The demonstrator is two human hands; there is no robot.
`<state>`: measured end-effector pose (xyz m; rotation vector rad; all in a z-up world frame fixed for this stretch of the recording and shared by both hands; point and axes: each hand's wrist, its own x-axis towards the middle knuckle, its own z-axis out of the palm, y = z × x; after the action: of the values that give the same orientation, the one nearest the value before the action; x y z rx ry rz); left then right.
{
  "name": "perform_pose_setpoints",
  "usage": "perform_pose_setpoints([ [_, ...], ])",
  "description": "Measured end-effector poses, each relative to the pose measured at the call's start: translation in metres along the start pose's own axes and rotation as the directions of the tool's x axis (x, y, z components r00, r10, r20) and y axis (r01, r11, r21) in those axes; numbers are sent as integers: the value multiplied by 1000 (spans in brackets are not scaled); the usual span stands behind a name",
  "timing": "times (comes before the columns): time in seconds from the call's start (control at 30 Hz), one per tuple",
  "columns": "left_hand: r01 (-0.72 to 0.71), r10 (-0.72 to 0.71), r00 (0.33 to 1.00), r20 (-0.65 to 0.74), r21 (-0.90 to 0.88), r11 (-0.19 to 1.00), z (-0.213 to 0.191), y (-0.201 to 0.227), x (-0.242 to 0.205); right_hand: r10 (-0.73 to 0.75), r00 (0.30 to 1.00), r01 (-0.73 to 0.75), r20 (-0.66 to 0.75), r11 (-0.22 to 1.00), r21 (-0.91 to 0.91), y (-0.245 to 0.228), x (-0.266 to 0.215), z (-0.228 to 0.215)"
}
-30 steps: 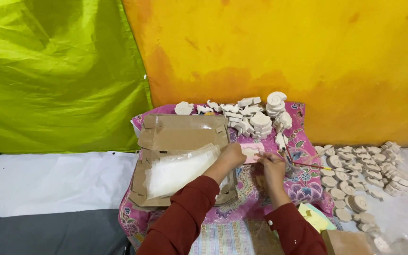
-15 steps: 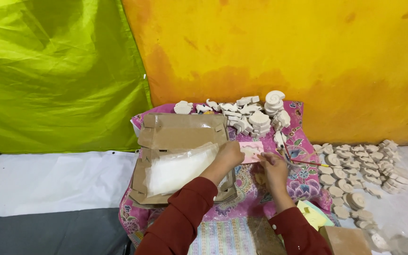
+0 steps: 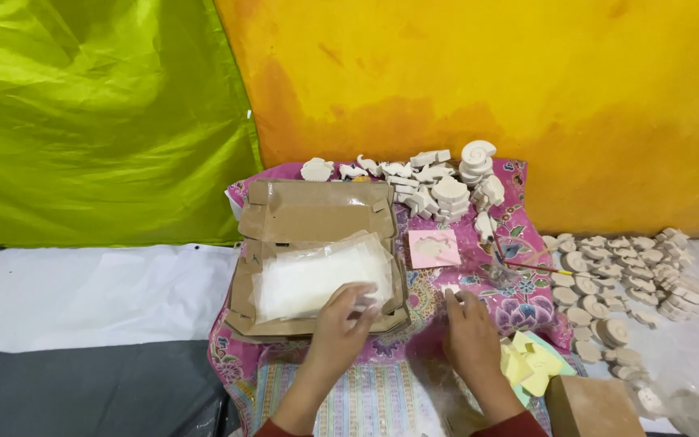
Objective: The person assembles a small cardboard box by hand, then takes a white circular ornament, wraps it in a plastic bag, and places it inside the box.
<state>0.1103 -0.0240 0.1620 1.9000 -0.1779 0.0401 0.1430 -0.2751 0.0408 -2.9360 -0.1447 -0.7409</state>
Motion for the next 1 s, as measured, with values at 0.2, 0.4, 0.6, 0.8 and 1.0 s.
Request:
perform_pose_setpoints([
  [0.2, -183, 444, 793, -416, 532, 826, -33, -81, -38, 0, 997, 6, -81, 997, 71, -16, -4, -13],
  [0.4, -213, 505, 840, -199, 735, 643, -58, -89, -18, 106, 984, -167, 145, 835, 524, -46, 25, -23],
  [0.6, -188, 51, 979, 200, 763, 618, -57, -89, 30, 211, 936, -327, 281, 817, 474, -73, 50, -42],
  [0.8, -180, -132, 944, 304, 803, 568, -60, -78, 54, 247, 850, -406, 465, 870, 280, -76, 66, -52],
  [1.0, -371, 149, 929, 339, 846, 384, -53, -115, 64, 259, 864, -432, 431, 821, 374, -73, 61, -48],
])
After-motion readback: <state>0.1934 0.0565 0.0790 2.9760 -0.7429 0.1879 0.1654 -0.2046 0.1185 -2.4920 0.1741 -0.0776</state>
